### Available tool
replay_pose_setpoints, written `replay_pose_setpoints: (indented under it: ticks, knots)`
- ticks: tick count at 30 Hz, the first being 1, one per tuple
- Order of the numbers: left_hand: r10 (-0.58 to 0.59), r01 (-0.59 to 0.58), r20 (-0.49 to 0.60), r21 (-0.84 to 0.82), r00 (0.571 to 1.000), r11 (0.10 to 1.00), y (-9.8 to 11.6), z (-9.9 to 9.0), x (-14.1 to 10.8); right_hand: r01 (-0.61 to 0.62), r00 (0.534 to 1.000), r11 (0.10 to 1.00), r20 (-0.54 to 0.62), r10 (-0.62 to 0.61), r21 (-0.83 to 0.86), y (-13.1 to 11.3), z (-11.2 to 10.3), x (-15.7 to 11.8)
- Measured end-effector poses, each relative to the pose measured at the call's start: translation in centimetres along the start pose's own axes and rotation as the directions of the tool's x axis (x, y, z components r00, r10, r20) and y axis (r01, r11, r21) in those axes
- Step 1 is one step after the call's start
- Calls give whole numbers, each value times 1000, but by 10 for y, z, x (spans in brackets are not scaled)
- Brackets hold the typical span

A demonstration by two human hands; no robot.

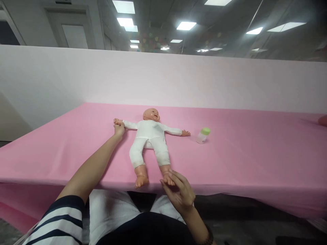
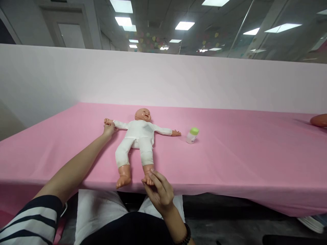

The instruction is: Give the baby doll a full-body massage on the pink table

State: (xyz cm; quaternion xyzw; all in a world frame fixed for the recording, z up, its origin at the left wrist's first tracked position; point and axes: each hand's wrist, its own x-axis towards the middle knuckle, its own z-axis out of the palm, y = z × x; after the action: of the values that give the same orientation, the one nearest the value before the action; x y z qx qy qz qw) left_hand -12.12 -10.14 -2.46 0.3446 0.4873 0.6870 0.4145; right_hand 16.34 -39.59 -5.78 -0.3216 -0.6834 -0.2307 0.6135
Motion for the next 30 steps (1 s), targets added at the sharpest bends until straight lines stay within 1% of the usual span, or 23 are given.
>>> replay_pose_setpoints:
  ticks: [1,2,3,4,5,7,8,10,12,13,16,19,21,22,24,25,27,29,30]
  knots:
    - [52,-51,-28,48,998,998,2,2,-4,4,1000,1000,1,-4,2,0,2,7]
    - [120,-118,-14,95,993,988,5,3,-9,8,1000,1000,3,-8,6,1,4,16]
    - [197,-202,45,133,979,970,8,5,-15,8,1000,1000,6,-8,11,1,7,25]
    - [268,-286,125,165,955,944,12,7,-21,-4,1000,1000,14,4,19,2,11,34]
    - [324,-363,207,188,923,913,16,9,-28,-23,999,999,23,22,33,3,15,44]
    - [396,-487,356,217,846,846,23,11,-43,-87,995,994,47,84,67,6,26,61]
    - [411,-535,423,234,808,812,26,12,-49,-114,992,990,54,110,87,8,33,68]
    - [394,-605,545,283,740,744,31,13,-60,-172,983,977,82,162,125,12,47,79]
    - [353,-652,631,334,691,681,33,14,-66,-226,970,961,122,208,158,17,62,85]
    - [337,-665,652,351,679,660,34,14,-67,-250,963,953,145,227,171,20,68,87]
    - [332,-682,666,368,668,632,34,15,-68,-299,945,933,195,261,198,24,81,88]
    - [329,-698,678,381,657,606,34,14,-66,-297,945,932,207,255,206,24,81,86]
    - [334,-693,669,385,664,609,33,13,-65,-258,959,946,172,225,198,22,73,85]
    - [343,-682,653,375,675,628,32,12,-63,-235,967,953,144,209,189,21,68,85]
    - [374,-636,590,329,716,698,28,12,-59,-198,978,967,93,185,160,18,54,85]
    - [387,-601,540,299,747,742,26,11,-55,-186,981,973,75,177,139,17,46,85]
    - [389,-507,405,243,827,827,22,11,-45,-162,986,983,61,156,92,14,30,81]
    - [323,-373,253,184,912,909,17,10,-33,-122,991,991,69,118,57,11,16,73]
    - [271,-301,199,140,942,943,14,9,-26,-100,993,994,73,96,49,10,11,66]
